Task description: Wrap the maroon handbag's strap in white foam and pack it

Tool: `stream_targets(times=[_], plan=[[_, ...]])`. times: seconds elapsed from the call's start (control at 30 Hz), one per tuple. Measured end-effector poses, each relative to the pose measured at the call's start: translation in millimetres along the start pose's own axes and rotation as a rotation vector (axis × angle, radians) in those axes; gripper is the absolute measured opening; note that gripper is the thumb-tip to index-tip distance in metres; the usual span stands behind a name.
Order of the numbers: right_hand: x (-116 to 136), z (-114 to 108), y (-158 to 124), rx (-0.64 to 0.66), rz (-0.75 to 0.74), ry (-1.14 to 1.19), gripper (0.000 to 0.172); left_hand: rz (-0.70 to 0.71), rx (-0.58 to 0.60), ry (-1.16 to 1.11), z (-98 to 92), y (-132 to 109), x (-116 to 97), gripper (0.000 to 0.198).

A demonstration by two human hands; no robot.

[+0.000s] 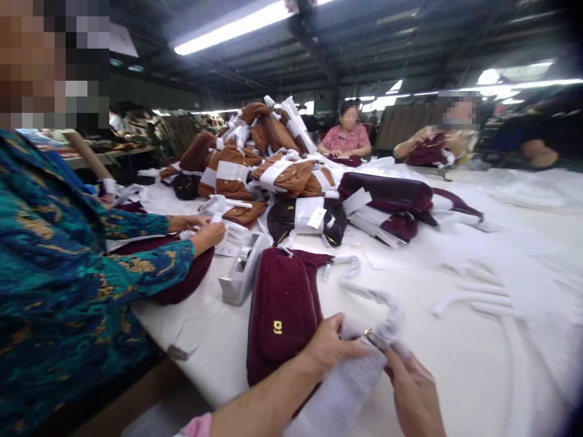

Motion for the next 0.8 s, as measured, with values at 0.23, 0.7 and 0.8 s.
stream_targets(times=[0.23,0.7,0.8], plan=[[-10.8,6.5,-1.1,0.010,0.073,0.117,0.047,-0.003,-0.013,-0.252,-5.2,-2.7,-12.9,0.058],[-7.3,18.2,-10.4,0.164,0.070,0.144,0.056,-0.021,-0.025,-0.122,-1.6,2.4,-12.7,0.048],[-8.9,15.6,-5.2,0.145,0.045,-0.011,0.050,0.007,-0.015,-0.029,-4.0,8.3,-7.3,0.047]])
Point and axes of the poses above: each hand's wrist, its own y-axis towards the middle knuckle, its own z-axis out of the palm, x = y × z, the point moved 4 cm from there along y, towards the middle knuckle, and after that the axes turned 2 degrees about -y, right-handed, at the moved point
